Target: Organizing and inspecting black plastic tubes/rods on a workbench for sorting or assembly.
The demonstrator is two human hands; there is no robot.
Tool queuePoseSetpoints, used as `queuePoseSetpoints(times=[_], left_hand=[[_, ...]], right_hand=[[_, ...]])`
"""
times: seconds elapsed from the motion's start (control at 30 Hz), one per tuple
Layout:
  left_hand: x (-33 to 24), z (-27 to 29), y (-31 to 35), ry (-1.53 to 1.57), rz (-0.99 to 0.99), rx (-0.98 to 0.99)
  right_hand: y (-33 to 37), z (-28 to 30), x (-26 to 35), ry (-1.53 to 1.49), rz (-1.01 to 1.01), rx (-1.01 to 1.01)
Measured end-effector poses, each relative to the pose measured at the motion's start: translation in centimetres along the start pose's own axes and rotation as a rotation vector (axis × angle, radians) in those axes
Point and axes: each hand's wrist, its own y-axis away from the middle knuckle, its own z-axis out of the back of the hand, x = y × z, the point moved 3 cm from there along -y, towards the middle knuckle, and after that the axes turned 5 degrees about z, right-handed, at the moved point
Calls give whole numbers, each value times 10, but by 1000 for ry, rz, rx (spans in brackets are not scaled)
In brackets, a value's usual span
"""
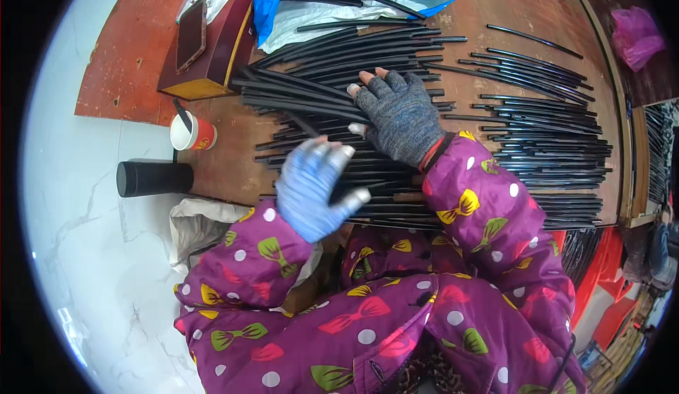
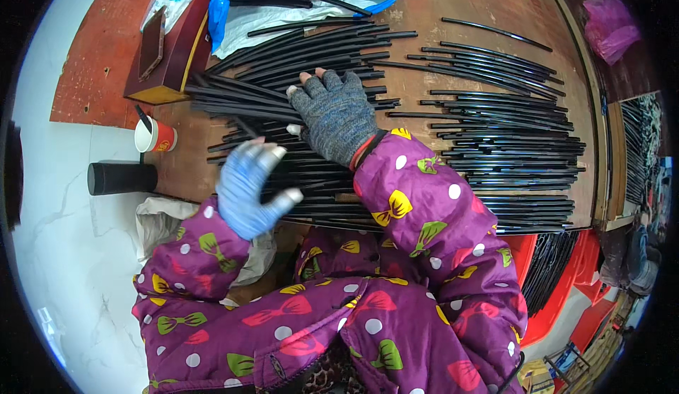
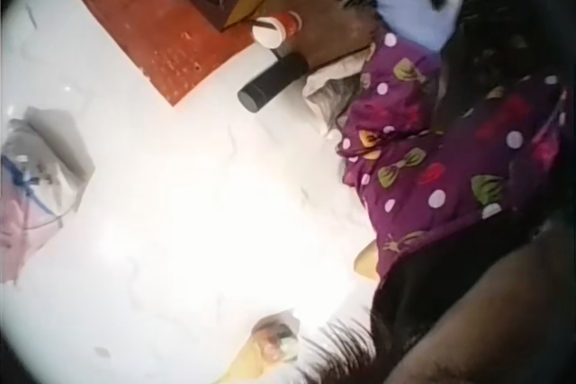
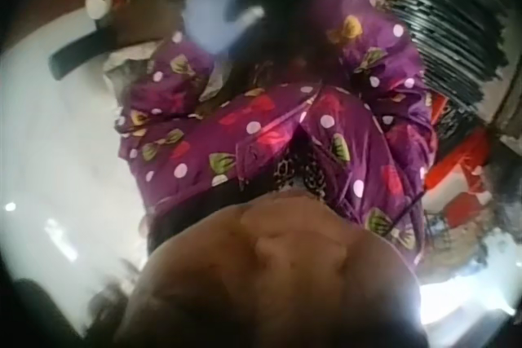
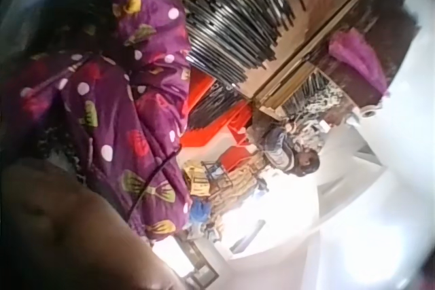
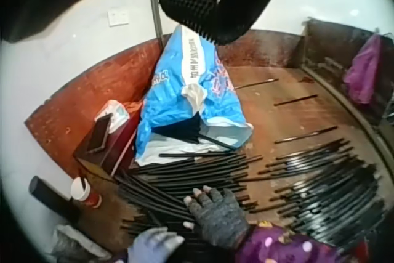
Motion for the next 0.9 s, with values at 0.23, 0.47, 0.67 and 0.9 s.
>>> queuePoseSetpoints(times=[0.23, 0.47, 0.67, 0.9], left_hand=[[8, -23, 1, -253, -139, 172], [31, -26, -13, -338, -159, 114], [40, -31, -36, -411, -150, 140], [52, -27, -42, -409, -177, 56]], right_hand=[[15, 21, -6, -12, 34, -53], [59, 8, -44, -329, -283, -357], [37, -13, -30, -236, -261, -502], [31, -11, -32, -613, -252, -595]])
